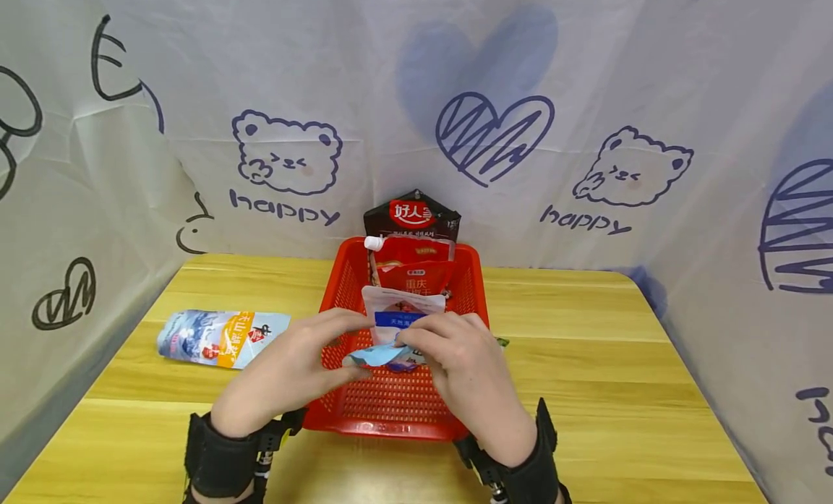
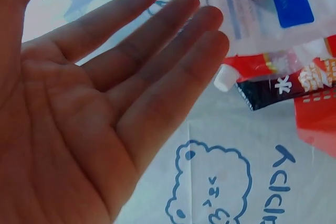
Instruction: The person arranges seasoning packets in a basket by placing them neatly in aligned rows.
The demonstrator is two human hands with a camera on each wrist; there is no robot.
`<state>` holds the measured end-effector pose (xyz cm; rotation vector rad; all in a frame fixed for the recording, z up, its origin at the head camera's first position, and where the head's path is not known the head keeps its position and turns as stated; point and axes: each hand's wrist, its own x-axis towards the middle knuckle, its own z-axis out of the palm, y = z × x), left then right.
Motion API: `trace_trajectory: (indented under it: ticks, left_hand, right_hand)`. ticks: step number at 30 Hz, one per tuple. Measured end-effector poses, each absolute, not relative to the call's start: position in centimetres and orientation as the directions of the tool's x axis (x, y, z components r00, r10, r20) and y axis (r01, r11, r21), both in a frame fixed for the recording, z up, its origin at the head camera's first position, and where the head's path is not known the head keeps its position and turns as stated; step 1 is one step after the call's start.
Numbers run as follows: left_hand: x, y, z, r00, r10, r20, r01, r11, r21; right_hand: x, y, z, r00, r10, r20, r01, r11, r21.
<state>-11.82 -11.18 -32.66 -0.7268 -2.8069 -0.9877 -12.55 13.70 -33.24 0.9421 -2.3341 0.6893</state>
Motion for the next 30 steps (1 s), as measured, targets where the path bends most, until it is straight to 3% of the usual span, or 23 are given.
trace_trajectory:
  ticks: [10, 23, 30]
  left_hand:
    - [-12.57, -10.54, -33.4, -0.852, 0.47, 0.232, 0.506, 0.622, 0.598]
    - [-12.59, -10.95, -33.51, -0.739, 0.465, 0.488, 0.672, 0.564, 0.48]
    - [-12.44, -11.12, -33.41, -0.696, 0.441, 0.567, 0.702, 0.585, 0.407]
  right_hand:
    - [-12.51, 13.24, -33.53, -0.617, -0.473, 0.629, -0.747, 0.605, -0.277]
    - [-12.54, 13.14, -33.7, -0.609, -0.452, 0.652, -0.755, 0.582, -0.302]
    - [-12.39, 13.0, -33.5, -0.621, -0.448, 0.643, -0.75, 0.578, -0.322]
